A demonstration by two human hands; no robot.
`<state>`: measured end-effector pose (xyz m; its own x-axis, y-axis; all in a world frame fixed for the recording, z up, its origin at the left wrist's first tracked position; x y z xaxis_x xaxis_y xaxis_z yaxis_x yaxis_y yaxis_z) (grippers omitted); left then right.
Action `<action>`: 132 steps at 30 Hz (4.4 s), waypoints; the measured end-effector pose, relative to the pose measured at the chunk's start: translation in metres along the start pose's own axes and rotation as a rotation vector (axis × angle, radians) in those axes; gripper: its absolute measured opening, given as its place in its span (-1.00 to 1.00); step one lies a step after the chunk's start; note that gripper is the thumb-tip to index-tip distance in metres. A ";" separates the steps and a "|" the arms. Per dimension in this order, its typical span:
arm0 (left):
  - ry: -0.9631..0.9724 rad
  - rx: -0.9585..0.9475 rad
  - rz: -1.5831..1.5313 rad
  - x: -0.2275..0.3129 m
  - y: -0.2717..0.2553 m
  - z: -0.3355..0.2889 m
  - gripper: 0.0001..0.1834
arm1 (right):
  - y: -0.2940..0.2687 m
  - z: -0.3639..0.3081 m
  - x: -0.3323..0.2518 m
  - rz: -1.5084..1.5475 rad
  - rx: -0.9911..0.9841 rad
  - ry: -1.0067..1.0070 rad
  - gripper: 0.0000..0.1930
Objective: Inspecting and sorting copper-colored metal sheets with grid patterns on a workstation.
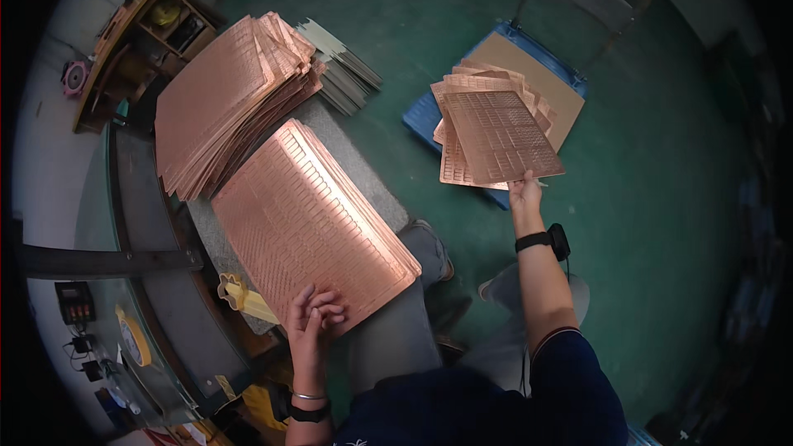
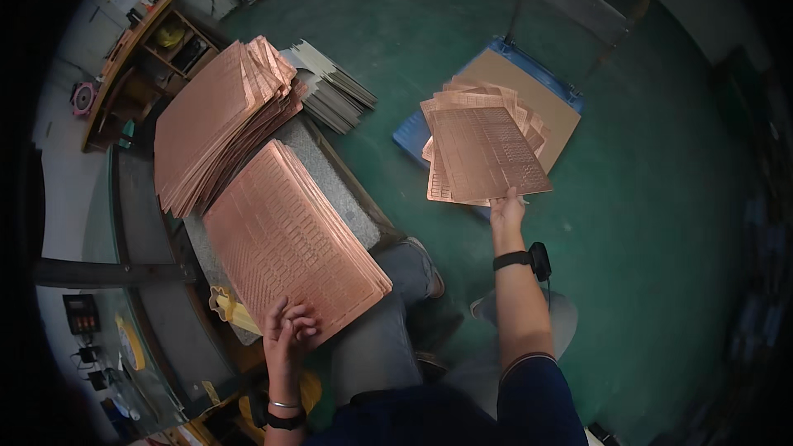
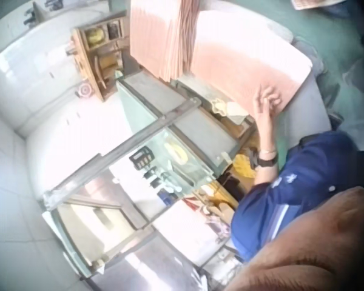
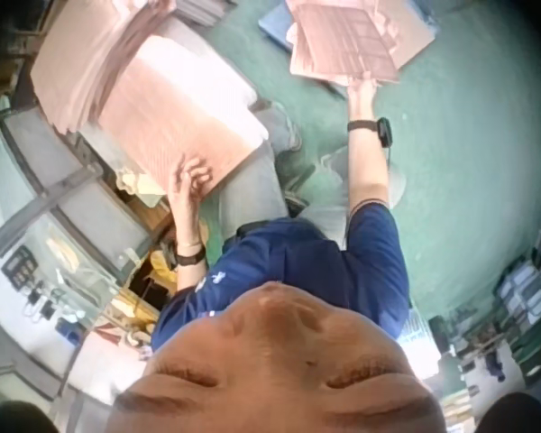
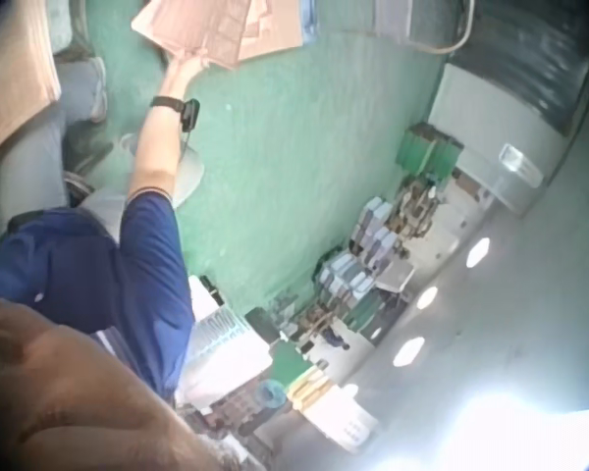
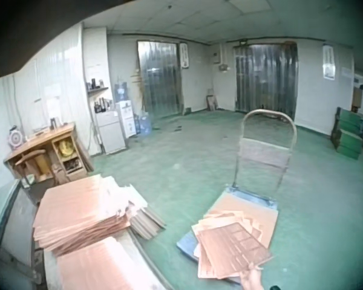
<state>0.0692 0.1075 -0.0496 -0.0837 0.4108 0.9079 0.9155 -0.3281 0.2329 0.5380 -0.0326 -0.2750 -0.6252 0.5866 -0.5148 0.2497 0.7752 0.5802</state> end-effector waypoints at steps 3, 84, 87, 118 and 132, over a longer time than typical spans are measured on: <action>-0.014 0.065 0.020 -0.003 -0.006 0.001 -0.61 | -0.001 0.051 0.033 0.074 -0.018 0.006 -0.67; 0.099 0.240 -0.331 0.007 -0.068 -0.059 -0.76 | 0.022 -0.287 0.001 -0.446 -0.659 0.066 -0.74; 0.117 0.253 -0.303 0.014 -0.069 -0.052 -0.74 | 0.014 -0.291 -0.051 -0.437 -0.639 0.022 -0.71; 0.338 -0.108 -0.105 0.056 0.002 -0.094 -0.64 | 0.009 -0.390 -0.146 -0.709 -0.611 -0.437 -0.69; 0.427 -0.138 -0.077 0.053 -0.006 -0.097 -0.71 | 0.005 -0.380 -0.147 -0.699 -0.563 -0.455 -0.80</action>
<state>0.0214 0.0488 0.0311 -0.3308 0.0599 0.9418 0.8415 -0.4330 0.3231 0.3505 -0.2035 0.0433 -0.1263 0.1672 -0.9778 -0.5250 0.8251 0.2089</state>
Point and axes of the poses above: each hand's wrist, its own z-axis towards the middle knuckle, its own y-axis out of the palm, x = y × z, the point moved 9 cm from there along z, towards the middle knuckle, and after that the axes turned 3 degrees about y, right-handed, at the moved point
